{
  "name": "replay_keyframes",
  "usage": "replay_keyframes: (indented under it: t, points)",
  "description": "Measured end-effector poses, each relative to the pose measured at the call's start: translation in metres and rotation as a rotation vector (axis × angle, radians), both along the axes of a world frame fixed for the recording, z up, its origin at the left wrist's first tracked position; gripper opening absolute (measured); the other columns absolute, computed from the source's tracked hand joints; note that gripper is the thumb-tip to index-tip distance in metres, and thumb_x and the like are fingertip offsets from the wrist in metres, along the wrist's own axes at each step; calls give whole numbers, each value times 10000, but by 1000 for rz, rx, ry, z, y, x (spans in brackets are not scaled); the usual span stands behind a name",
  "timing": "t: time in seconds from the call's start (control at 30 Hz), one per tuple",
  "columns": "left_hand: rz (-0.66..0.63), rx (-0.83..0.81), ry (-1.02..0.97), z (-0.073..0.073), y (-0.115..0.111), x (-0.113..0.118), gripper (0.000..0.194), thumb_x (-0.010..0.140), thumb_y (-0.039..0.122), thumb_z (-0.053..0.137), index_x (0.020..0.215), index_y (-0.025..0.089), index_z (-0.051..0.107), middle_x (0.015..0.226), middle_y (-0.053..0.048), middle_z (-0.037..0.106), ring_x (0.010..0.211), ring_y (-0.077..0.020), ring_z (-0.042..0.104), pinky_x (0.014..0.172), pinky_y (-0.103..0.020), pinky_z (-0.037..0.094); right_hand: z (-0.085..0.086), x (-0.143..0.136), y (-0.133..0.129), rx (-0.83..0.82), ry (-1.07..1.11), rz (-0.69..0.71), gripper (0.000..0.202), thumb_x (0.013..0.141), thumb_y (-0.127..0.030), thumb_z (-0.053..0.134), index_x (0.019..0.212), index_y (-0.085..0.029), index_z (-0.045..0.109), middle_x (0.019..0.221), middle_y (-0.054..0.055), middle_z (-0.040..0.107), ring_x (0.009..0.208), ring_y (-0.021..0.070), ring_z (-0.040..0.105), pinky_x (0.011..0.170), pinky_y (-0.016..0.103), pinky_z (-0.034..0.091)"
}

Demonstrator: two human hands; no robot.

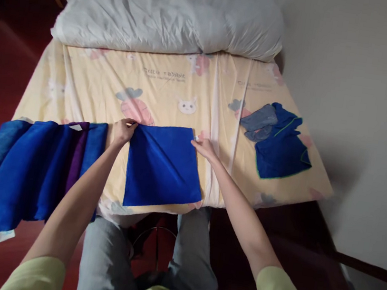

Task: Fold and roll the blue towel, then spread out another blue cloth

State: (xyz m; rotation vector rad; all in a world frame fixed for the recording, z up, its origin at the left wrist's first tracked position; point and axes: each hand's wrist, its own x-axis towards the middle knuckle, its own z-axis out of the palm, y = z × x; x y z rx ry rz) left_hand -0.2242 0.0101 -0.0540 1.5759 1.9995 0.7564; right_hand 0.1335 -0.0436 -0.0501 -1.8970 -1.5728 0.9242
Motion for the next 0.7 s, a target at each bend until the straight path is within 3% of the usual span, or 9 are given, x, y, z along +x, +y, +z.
replay_keyframes:
  t: [0.1, 0.2, 0.33, 0.47, 0.57, 0.7]
  points:
    - [-14, -16, 32, -1, 2, -11, 278, 838, 278, 660, 1038, 140, 793, 925, -89, 785, 863, -242, 738, 838, -306, 560, -2, -16, 42, 36, -171, -56, 137, 877, -318, 692, 812, -210, 747, 824, 28, 757, 871, 195, 717, 860, 308, 546]
    - [-18, -44, 23, -8, 5, -19, 295, 833, 287, 660, 1040, 124, 792, 896, -90, 785, 847, -241, 739, 834, -308, 568, -7, -25, 61, 69, -216, -72, 119, 884, -287, 685, 889, -204, 770, 936, 58, 781, 959, 212, 724, 914, 328, 550]
    - [-93, -36, 62, -15, 8, -21, 305, 814, 323, 695, 1034, 135, 792, 927, -91, 787, 902, -255, 736, 879, -321, 561, -22, -24, 73, 94, -217, -38, 91, 862, -188, 673, 862, -176, 763, 953, 71, 776, 974, 209, 717, 952, 346, 551]
    - [-181, -13, 111, -17, 15, -19, 285, 799, 301, 708, 1030, 156, 790, 972, -83, 786, 934, -255, 727, 922, -330, 547, -34, -18, 81, 51, -74, -61, 184, 842, -151, 671, 1014, -138, 734, 996, 77, 767, 923, 175, 719, 945, 360, 572]
    - [-249, -66, 135, -16, 23, -21, 255, 782, 292, 722, 993, 164, 786, 905, -66, 774, 900, -243, 718, 909, -321, 542, -35, -18, 85, 19, 48, -34, 239, 841, -157, 667, 1071, -117, 716, 998, 91, 767, 883, 161, 716, 904, 346, 587]
    - [-320, -133, 184, -15, 33, -24, 230, 753, 305, 748, 930, 158, 759, 820, -44, 740, 891, -236, 695, 901, -307, 524, -33, -18, 91, 16, 77, -5, 144, 836, -168, 666, 947, -108, 736, 904, 91, 766, 836, 169, 711, 852, 324, 588]
